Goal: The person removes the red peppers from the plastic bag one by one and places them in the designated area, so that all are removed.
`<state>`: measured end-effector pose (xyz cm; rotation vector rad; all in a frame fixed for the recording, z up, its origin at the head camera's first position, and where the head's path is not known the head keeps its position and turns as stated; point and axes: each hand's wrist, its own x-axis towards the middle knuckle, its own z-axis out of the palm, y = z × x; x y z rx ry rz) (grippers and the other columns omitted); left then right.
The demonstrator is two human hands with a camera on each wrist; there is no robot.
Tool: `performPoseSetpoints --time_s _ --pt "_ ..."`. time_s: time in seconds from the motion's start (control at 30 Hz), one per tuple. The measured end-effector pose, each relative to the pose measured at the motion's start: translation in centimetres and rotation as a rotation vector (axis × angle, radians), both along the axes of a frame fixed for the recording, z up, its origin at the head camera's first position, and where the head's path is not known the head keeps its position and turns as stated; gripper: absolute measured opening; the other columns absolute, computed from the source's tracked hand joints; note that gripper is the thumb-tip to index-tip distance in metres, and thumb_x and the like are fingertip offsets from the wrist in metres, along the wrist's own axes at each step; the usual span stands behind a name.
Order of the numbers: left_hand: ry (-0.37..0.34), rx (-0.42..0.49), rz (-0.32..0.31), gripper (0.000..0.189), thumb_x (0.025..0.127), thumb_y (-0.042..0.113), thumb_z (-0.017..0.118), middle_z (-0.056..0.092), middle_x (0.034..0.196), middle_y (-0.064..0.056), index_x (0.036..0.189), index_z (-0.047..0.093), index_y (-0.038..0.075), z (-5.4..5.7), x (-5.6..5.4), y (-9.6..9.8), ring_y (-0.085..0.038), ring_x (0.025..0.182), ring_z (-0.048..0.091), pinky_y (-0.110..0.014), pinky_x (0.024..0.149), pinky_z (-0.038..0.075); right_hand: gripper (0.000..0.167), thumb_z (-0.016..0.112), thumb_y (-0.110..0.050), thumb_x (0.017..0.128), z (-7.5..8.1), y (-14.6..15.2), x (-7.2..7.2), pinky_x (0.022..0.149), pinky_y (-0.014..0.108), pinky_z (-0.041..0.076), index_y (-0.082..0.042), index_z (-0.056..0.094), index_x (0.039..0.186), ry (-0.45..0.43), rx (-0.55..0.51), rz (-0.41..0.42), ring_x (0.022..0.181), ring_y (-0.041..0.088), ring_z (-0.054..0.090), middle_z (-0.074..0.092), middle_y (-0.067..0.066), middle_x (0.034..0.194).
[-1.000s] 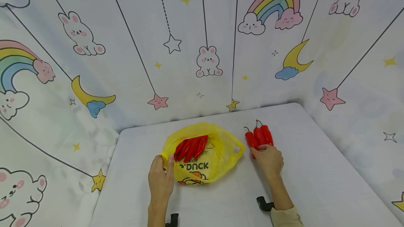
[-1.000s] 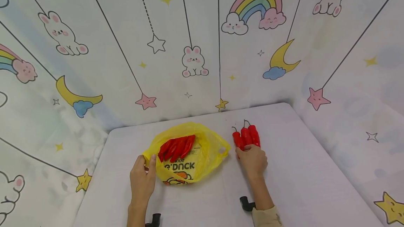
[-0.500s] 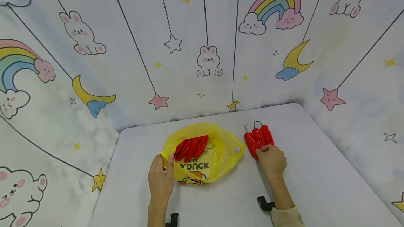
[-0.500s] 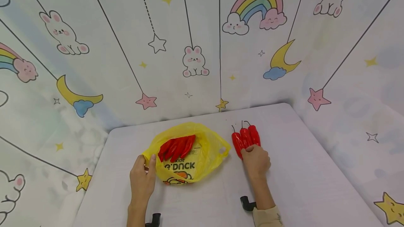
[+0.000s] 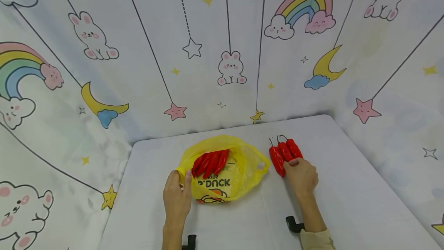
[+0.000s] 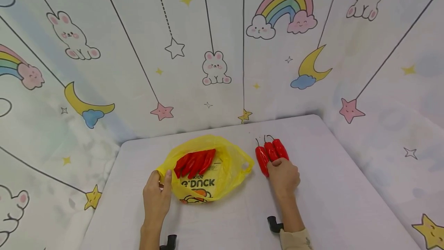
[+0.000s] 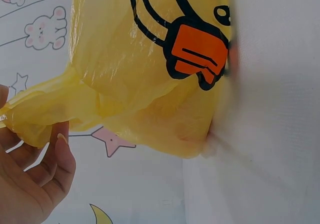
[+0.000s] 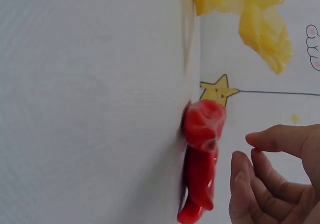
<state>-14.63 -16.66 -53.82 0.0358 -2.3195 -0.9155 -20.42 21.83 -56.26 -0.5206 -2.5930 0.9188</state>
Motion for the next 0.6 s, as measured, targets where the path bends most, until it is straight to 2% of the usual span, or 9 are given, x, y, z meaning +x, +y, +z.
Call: performPoseSetpoints --time_s 0.13,0.33,0.6 --pt "0.000 0.001 -0.002 0.027 0.104 0.027 0.066 0.057 0.087 -0.004 0.104 0.063 0.001 0.0 0.0 0.0 -0.015 0.076 0.054 -0.032 0.065 0.053 0.023 0.074 -0.024 0.093 1.0 -0.2 -0.1 0.046 0.030 0.048 -0.001 0.076 0.092 0.064 -0.008 0.020 0.054 0.023 0.063 0.072 0.012 0.073" --pt "0.001 0.006 -0.004 0.027 0.104 0.027 0.066 0.057 0.087 -0.004 0.104 0.063 0.001 0.0 -0.1 0.0 -0.014 0.076 0.054 -0.032 0.065 0.053 0.023 0.077 -0.024 0.093 2.7 -0.5 -0.2 0.047 0.029 0.049 -0.001 0.076 0.092 0.168 -0.003 0.050 0.059 0.027 0.068 0.074 0.014 0.077" --pt "0.003 0.011 -0.009 0.026 0.104 0.027 0.066 0.058 0.088 -0.004 0.104 0.063 0.000 0.0 0.0 -0.1 -0.013 0.076 0.054 -0.032 0.065 0.053 0.020 0.079 -0.027 0.093 4.4 -1.8 0.0 0.057 0.028 0.054 -0.006 0.077 0.093 0.180 -0.064 0.139 0.070 0.023 0.070 0.075 0.007 0.082"
